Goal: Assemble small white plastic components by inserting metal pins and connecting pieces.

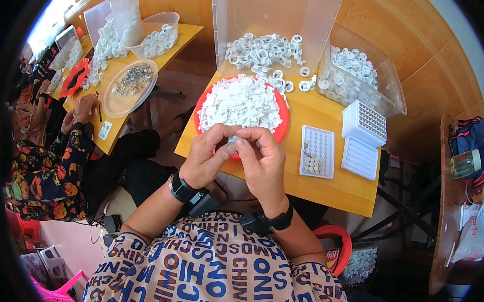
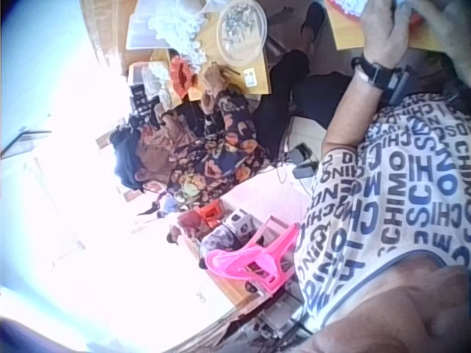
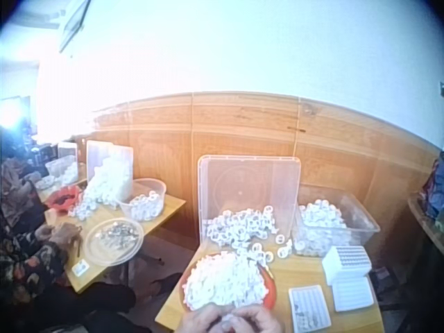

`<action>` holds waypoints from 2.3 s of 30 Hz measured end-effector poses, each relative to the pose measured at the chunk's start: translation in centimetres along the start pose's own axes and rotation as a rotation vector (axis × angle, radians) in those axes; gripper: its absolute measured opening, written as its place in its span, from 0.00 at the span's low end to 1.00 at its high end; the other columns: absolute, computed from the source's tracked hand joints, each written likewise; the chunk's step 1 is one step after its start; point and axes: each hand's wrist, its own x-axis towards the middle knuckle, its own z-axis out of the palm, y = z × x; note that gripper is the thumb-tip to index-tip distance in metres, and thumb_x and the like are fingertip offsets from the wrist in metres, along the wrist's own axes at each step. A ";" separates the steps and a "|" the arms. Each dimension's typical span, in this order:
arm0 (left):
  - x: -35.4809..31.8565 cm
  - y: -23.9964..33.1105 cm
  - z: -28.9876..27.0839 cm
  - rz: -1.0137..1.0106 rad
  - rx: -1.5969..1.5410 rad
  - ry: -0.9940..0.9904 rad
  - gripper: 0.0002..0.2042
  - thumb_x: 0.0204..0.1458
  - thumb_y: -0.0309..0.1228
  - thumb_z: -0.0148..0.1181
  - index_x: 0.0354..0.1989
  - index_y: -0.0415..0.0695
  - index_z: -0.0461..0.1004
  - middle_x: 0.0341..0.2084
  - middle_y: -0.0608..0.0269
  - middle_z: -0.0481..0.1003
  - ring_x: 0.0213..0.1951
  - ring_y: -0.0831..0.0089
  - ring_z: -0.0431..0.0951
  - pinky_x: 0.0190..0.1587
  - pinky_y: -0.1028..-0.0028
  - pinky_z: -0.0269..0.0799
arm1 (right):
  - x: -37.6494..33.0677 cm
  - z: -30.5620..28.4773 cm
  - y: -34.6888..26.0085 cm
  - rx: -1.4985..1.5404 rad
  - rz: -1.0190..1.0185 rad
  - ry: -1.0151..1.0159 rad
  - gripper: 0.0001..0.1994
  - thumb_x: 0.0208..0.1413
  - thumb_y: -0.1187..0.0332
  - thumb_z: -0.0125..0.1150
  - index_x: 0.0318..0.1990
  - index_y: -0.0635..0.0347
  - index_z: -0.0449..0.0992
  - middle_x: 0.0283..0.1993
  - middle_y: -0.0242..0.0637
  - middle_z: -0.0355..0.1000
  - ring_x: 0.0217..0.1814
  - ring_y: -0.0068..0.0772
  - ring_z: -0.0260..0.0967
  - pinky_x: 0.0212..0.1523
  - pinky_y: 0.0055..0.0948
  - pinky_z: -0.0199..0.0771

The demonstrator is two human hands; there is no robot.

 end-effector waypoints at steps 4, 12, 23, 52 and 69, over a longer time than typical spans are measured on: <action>-0.3 0.0 -0.2 -0.123 -0.225 -0.005 0.14 0.56 0.25 0.54 0.50 0.38 0.70 0.33 0.60 0.73 0.34 0.71 0.75 0.40 0.76 0.70 | 0.3 0.1 -0.2 0.065 -0.022 0.000 0.06 0.59 0.76 0.56 0.42 0.67 0.71 0.36 0.31 0.73 0.36 0.17 0.70 0.38 0.18 0.71; -0.3 -1.3 0.2 -0.311 -0.776 0.018 0.14 0.59 0.32 0.53 0.52 0.41 0.69 0.34 0.66 0.73 0.32 0.80 0.70 0.36 0.80 0.67 | 0.7 1.2 0.5 0.054 0.113 0.036 0.08 0.60 0.70 0.57 0.39 0.66 0.70 0.32 0.33 0.71 0.31 0.16 0.68 0.31 0.18 0.70; 0.3 0.1 2.0 -0.271 -0.542 0.106 0.12 0.60 0.24 0.48 0.52 0.40 0.67 0.34 0.68 0.71 0.34 0.85 0.68 0.38 0.82 0.67 | 1.2 1.5 1.5 -0.061 0.045 0.174 0.07 0.63 0.68 0.52 0.38 0.64 0.69 0.30 0.29 0.68 0.29 0.15 0.62 0.29 0.18 0.65; 0.2 -0.2 -0.5 -0.280 -0.476 -0.036 0.14 0.58 0.24 0.48 0.52 0.39 0.69 0.35 0.69 0.72 0.35 0.85 0.68 0.39 0.83 0.65 | 1.8 -0.6 -0.4 -0.330 0.030 -0.054 0.05 0.55 0.78 0.57 0.37 0.70 0.76 0.28 0.39 0.76 0.27 0.21 0.71 0.29 0.22 0.71; -0.5 -0.8 0.8 -0.216 -0.307 0.030 0.13 0.58 0.22 0.48 0.51 0.37 0.69 0.35 0.67 0.73 0.37 0.82 0.71 0.40 0.81 0.67 | 1.6 -0.4 -0.4 -0.331 0.059 -0.046 0.05 0.55 0.79 0.55 0.36 0.70 0.76 0.28 0.41 0.76 0.28 0.24 0.74 0.30 0.23 0.73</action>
